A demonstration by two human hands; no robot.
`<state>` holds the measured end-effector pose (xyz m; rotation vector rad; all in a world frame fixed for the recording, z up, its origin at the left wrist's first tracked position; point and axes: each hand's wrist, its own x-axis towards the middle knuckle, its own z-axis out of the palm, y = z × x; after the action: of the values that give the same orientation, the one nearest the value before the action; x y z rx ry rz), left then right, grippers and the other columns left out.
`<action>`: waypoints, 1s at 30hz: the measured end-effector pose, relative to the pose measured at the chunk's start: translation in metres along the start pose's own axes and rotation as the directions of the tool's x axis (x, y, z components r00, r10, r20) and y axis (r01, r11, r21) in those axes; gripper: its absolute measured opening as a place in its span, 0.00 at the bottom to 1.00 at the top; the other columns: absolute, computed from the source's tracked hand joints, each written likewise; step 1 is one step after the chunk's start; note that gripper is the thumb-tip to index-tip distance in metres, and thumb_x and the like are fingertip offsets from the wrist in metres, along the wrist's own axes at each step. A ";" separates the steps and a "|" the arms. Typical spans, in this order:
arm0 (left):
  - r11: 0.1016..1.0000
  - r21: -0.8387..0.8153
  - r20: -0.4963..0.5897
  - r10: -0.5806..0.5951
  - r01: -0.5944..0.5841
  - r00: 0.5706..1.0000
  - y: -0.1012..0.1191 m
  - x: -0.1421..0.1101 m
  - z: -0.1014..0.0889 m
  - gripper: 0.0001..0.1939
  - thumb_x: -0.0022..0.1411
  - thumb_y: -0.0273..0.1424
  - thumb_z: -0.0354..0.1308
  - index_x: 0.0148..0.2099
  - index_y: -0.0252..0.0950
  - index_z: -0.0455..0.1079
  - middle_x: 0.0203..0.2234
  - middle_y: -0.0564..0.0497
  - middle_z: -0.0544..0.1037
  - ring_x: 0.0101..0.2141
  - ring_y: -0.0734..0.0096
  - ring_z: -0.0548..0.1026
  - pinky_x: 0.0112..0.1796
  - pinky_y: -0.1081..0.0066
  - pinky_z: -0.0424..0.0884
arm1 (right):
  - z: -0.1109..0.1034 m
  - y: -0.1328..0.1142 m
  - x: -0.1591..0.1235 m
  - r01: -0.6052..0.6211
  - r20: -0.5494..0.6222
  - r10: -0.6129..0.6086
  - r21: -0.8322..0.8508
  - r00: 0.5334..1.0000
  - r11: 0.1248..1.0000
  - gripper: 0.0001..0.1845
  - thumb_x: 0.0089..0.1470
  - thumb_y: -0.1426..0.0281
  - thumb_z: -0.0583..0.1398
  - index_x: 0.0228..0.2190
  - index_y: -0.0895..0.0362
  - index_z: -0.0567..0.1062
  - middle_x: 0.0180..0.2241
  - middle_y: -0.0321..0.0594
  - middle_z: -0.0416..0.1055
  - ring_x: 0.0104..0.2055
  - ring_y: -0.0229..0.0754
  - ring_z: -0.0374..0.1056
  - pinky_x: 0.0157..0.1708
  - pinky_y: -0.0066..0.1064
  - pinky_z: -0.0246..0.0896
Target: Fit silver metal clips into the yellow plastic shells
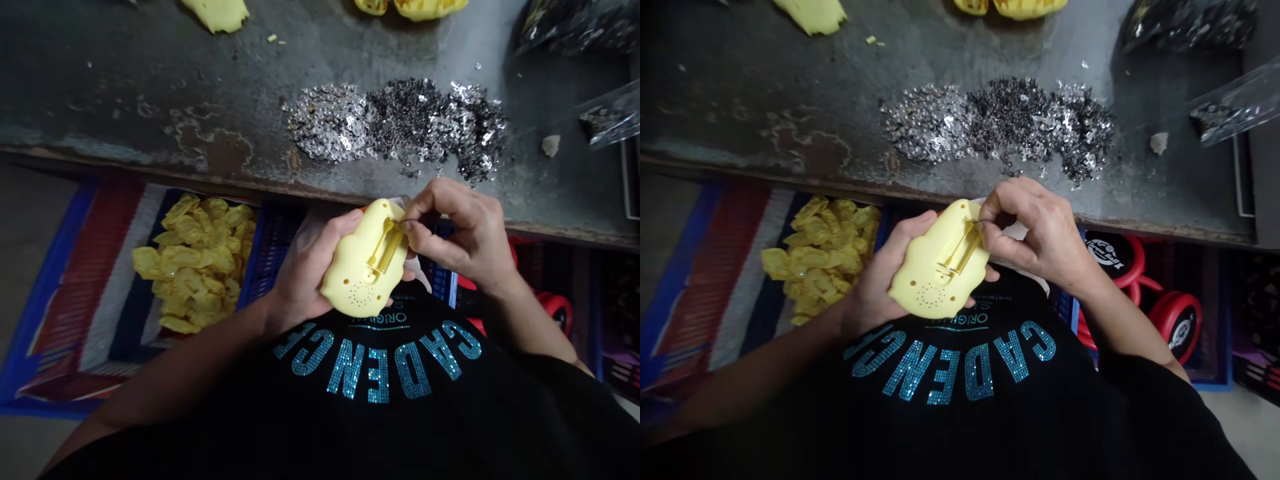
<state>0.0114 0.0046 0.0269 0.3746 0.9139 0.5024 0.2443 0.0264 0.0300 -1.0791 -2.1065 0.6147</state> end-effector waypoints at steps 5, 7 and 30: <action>1.000 0.008 -0.003 0.013 -0.013 1.000 -0.001 0.000 0.002 0.35 0.69 0.56 0.66 0.67 0.38 0.74 0.41 0.43 0.91 0.42 0.43 0.91 0.32 0.62 0.86 | -0.004 0.001 -0.003 -0.010 -0.015 0.010 0.049 1.000 0.999 0.08 0.70 0.66 0.64 0.35 0.50 0.76 0.34 0.36 0.82 0.36 0.41 0.75 0.39 0.37 0.72; 0.999 0.002 -0.012 0.034 -0.034 0.999 0.000 0.000 0.003 0.34 0.70 0.55 0.66 0.68 0.39 0.74 0.43 0.44 0.91 0.42 0.45 0.91 0.32 0.63 0.86 | -0.007 0.001 -0.003 -0.012 -0.015 0.012 0.052 1.000 0.999 0.08 0.70 0.65 0.65 0.35 0.50 0.77 0.35 0.36 0.82 0.36 0.41 0.75 0.39 0.37 0.72; 0.996 -0.070 -0.014 0.055 -0.056 0.998 -0.003 0.006 0.005 0.28 0.72 0.53 0.64 0.63 0.39 0.76 0.38 0.45 0.89 0.35 0.47 0.90 0.28 0.59 0.87 | -0.006 0.009 -0.006 0.049 -0.056 -0.046 0.053 0.997 0.997 0.09 0.74 0.65 0.66 0.38 0.53 0.83 0.35 0.36 0.83 0.33 0.39 0.75 0.35 0.34 0.69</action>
<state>0.0193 0.0052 0.0243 0.3340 0.8973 0.5868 0.2558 0.0269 0.0264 -1.0026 -2.0503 0.6088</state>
